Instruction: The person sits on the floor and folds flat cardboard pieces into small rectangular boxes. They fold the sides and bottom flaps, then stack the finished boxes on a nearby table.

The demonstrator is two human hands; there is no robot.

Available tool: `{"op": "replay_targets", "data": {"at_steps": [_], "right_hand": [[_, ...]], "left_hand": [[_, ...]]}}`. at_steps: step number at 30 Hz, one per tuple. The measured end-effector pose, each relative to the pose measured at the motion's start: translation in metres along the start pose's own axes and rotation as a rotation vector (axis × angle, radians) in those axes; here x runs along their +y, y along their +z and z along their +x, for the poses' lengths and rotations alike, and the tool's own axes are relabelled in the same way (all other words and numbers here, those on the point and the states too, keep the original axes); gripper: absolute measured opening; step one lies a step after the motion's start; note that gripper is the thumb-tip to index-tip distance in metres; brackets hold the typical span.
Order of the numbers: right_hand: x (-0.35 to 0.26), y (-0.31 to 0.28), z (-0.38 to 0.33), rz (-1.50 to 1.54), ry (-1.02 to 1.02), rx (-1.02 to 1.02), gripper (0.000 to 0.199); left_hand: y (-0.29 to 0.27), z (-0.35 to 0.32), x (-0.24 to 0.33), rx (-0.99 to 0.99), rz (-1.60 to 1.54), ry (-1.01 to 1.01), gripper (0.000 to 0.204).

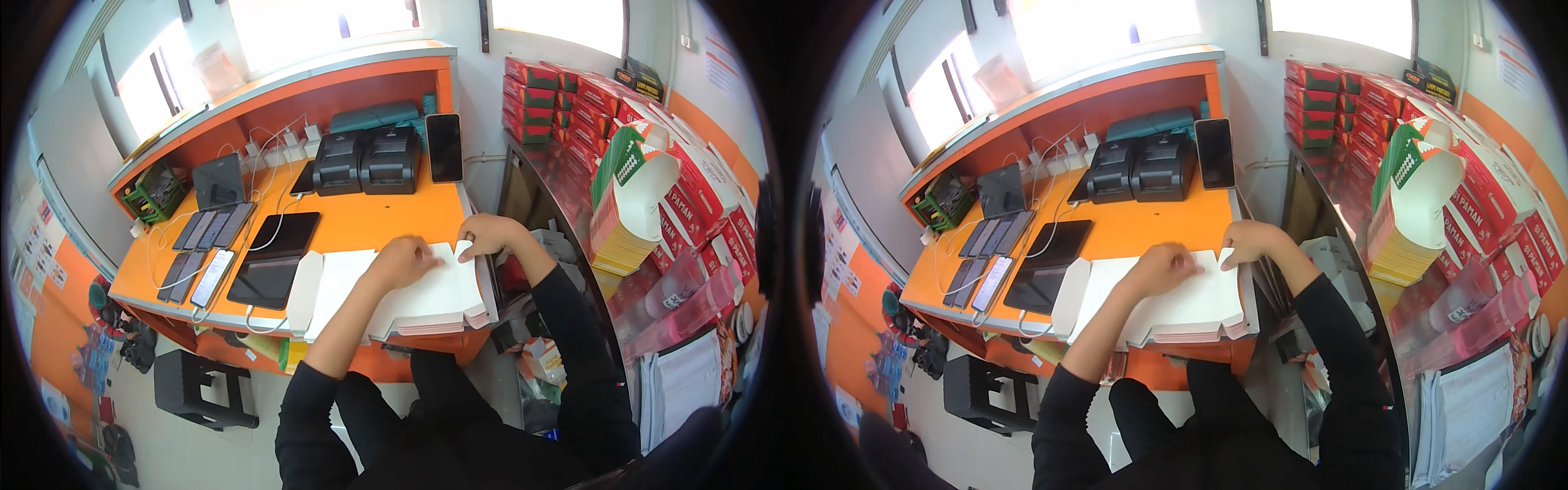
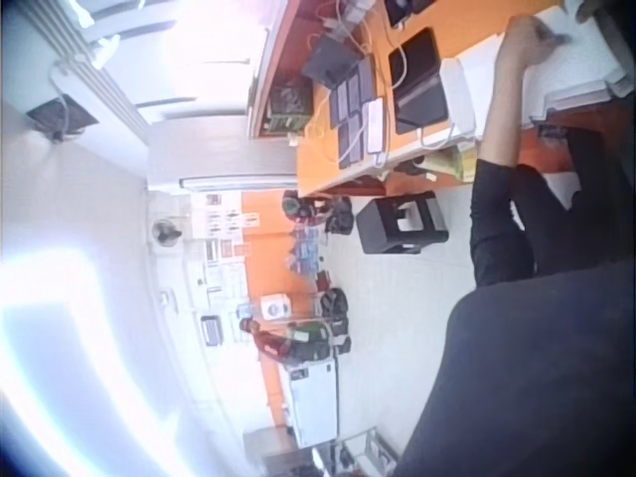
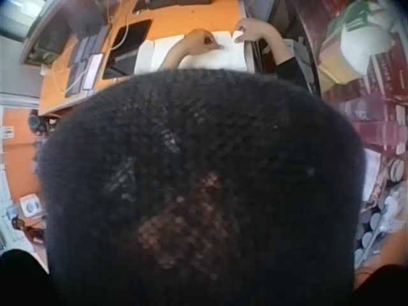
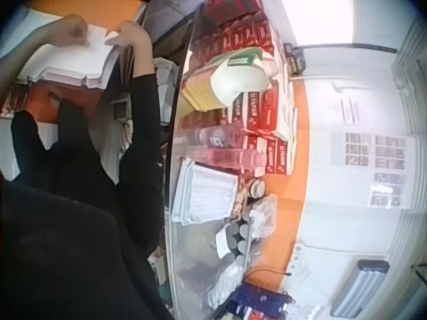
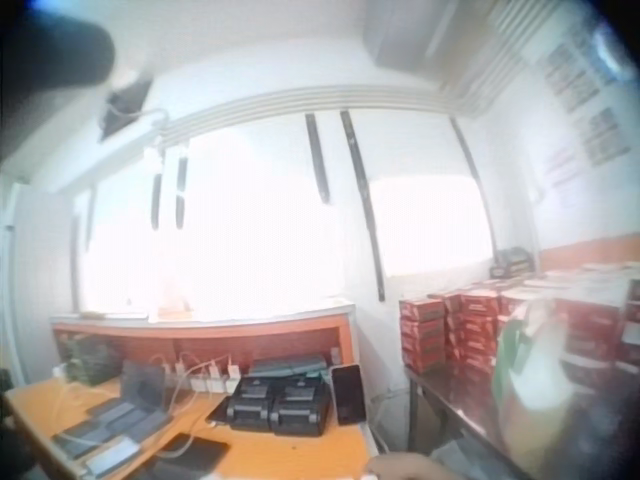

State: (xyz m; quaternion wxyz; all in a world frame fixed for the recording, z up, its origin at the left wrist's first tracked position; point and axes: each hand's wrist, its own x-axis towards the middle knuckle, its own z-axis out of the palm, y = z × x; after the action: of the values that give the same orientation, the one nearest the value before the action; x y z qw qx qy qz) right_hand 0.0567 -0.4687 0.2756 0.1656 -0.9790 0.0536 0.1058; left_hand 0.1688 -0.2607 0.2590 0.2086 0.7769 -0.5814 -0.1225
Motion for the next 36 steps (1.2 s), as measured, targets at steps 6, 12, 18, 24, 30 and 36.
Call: {"op": "replay_targets", "data": {"at_steps": [6,12,18,24,30,36], "right_hand": [[0.009,-0.007,0.005,0.243,0.047,-0.098,0.042],[0.009,-0.003,-0.01,0.451,0.024,0.014,0.034],[0.007,0.005,-0.016,0.447,-0.007,0.047,0.033],[0.004,0.007,-0.016,0.425,-0.003,0.124,0.031],[0.009,0.014,-0.051,0.418,0.025,0.405,0.032],[0.0,0.061,-0.072,0.264,-0.096,0.477,0.033]], "left_hand": [[0.029,0.01,-0.003,0.259,0.148,-0.047,0.051],[0.035,0.008,-0.005,0.263,0.157,-0.032,0.054],[0.032,0.006,-0.004,0.202,0.157,-0.027,0.053],[0.03,0.003,0.002,0.165,0.186,0.023,0.053],[0.033,0.003,-0.004,0.209,0.19,0.036,0.053],[0.033,0.003,0.0,0.213,0.179,0.05,0.05]]}}
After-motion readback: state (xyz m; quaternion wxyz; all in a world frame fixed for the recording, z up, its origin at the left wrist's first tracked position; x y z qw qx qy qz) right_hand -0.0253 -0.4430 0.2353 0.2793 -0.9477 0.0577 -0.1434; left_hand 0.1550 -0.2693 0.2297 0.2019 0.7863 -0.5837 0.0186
